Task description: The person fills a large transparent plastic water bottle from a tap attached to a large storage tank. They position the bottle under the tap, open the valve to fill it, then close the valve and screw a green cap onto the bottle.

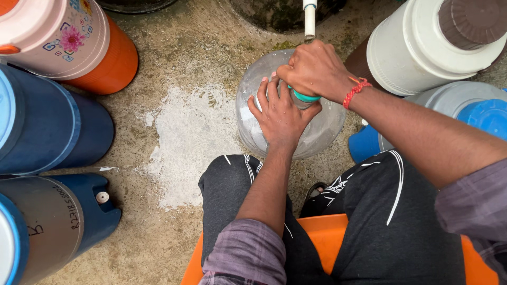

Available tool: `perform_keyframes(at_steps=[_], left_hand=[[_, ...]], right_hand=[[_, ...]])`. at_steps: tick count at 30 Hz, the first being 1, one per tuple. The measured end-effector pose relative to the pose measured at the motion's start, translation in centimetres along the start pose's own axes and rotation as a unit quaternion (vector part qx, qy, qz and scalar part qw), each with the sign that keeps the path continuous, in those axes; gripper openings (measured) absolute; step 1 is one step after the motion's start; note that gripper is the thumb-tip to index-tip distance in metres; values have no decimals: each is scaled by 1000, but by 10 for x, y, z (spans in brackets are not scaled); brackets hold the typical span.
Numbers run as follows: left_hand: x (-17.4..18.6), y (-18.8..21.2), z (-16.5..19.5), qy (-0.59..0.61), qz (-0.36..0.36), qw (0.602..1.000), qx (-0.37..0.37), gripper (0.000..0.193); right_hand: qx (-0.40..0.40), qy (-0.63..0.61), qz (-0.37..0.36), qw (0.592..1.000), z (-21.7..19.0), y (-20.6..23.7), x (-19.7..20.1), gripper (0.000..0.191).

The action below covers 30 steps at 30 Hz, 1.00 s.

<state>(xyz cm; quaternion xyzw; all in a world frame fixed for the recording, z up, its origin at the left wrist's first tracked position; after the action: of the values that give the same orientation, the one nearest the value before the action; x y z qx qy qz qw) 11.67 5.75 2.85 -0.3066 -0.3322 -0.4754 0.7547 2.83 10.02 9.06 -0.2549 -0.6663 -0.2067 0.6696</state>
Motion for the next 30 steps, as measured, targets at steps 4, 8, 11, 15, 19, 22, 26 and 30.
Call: perform_keyframes(at_steps=[4,8,11,15,19,22,26,30], left_hand=[[1,0,1,-8,7,1000,-4,107],[4,1,2,-7,22,1000,-18,108],[6,0,0,-9,29,1000,-7,92],[9,0,3,12,48,999,-6,82],[7,0,5,24,45,999,0,83],[0,-3,8,36,9,999,-12,85],[15,-14,13,230,10,972,-46,77],[34,-42,12,375,-5,927,-4,46]], right_hand=[[13,4,-22,1000,-7,1,1,27],[-145,-103,-43,983,8,-7,26,37],[12,-8,-39,999,3,-25,75,42],[-44,25,-36,998,36,7,102,29],[-101,31,10,994,77,62,112,19],[-154,-60,51,985,76,97,67,17],[-405,-537,282,684,107,166,-4,29],[-252,-370,212,869,40,146,-25,80]])
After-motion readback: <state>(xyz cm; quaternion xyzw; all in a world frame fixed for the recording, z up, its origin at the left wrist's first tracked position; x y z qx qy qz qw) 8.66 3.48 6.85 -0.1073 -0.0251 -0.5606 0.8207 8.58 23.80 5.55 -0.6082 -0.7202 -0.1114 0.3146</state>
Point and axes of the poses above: each hand's wrist, its own y-axis away from the middle knuckle, its own x-axis out of the back of the hand, z = x × y, the point moved 9 cm from there along -y, towards the middle knuckle, and after that the axes turned 1 degree about x, right-handed, at the moved point
